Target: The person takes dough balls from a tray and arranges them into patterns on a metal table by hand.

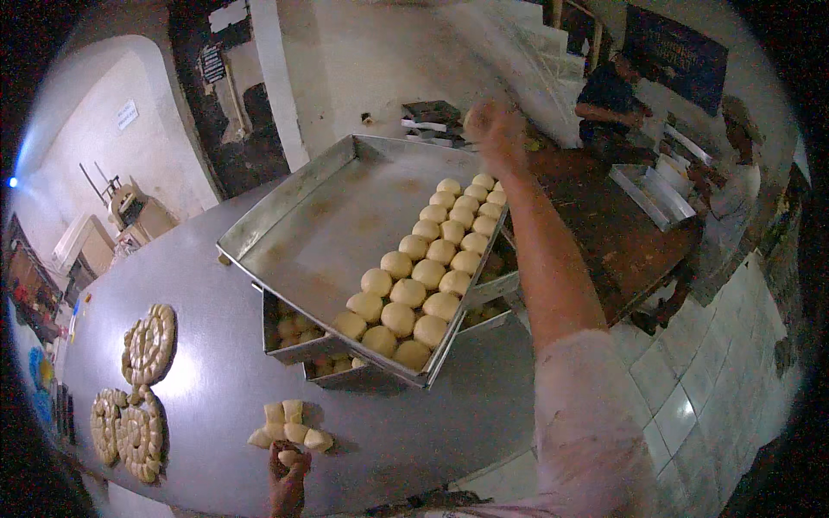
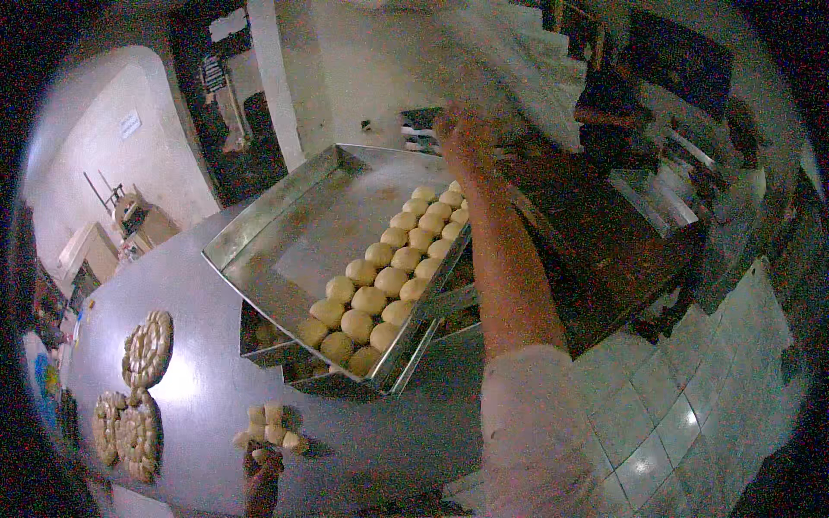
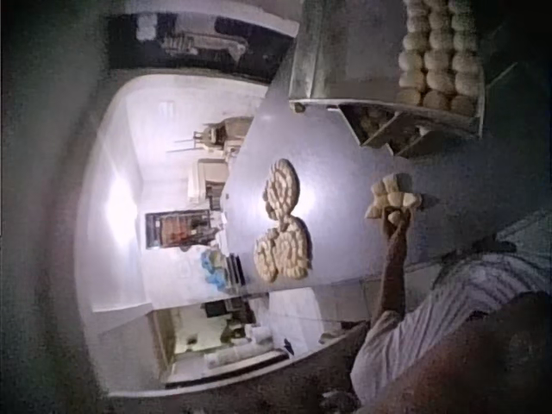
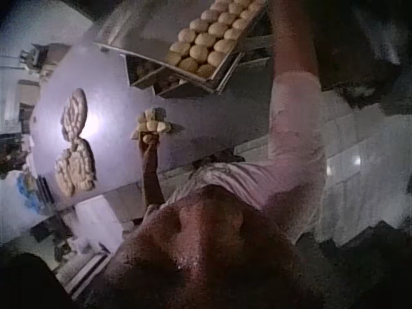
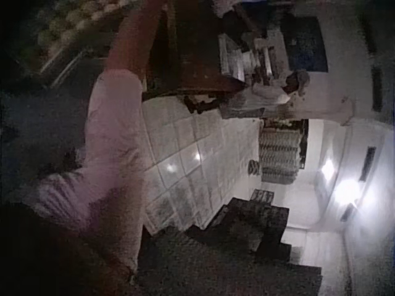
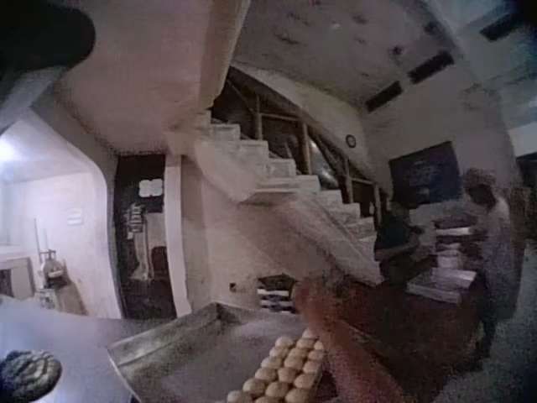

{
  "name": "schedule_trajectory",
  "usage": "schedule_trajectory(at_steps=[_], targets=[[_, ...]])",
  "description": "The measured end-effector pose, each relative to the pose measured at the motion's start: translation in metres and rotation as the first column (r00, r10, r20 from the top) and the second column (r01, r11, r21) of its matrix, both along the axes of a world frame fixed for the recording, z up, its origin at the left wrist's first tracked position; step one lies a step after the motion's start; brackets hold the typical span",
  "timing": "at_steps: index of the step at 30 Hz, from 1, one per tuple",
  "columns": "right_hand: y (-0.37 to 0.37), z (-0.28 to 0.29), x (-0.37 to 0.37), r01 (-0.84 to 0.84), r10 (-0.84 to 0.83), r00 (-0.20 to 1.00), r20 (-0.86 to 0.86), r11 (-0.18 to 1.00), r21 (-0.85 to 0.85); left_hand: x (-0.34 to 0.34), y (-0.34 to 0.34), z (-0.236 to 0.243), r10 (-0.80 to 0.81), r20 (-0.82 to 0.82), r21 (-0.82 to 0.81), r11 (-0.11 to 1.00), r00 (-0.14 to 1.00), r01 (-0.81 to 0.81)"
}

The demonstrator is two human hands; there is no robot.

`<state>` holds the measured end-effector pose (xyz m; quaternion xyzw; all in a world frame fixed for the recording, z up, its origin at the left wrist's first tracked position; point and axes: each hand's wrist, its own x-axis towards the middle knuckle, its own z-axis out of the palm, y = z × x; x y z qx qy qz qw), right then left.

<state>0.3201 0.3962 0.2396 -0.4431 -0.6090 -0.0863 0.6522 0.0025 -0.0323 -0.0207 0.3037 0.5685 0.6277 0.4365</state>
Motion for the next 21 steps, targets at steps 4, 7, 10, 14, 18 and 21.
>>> schedule_trajectory(at_steps=[4, 7, 10, 14, 18, 21], targets=[[0.014, -0.029, 0.016, 0.233, -0.185, 0.928, 0.324, 0.966, -0.116, -0.013, -0.017, -0.006, -0.017, 0.020, -0.058, 0.998, 1.000, 0.018], [-0.138, -0.015, -0.068, -0.562, 0.542, 0.819, -0.189, 0.824, -0.072, -0.023, -0.023, 0.027, 0.115, 0.267, -0.092, 0.991, 0.957, -0.094], [-0.227, -0.113, -0.086, -0.548, 0.769, 0.515, 0.379, 0.635, -0.545, 0.007, 0.005, 0.055, -0.401, -0.543, -0.350, 0.907, 0.738, 0.236], [-0.336, -0.177, -0.122, -0.717, 0.957, 0.230, 0.174, 0.288, -0.635, 0.032, -0.009, 0.033, -0.662, 0.009, -0.142, 0.741, 0.749, 0.657], [-0.384, -0.271, -0.063, -0.489, 0.677, 0.649, -0.348, 0.021, -0.872, -0.030, -0.022, 0.030, -0.604, -0.265, -0.300, 0.792, 0.752, 0.531], [-0.354, -0.298, -0.045, 0.058, 0.560, 0.542, 0.627, 0.719, -0.693, -0.110, -0.047, -0.036, 0.020, -0.793, -0.027, 0.997, 0.609, -0.068]])
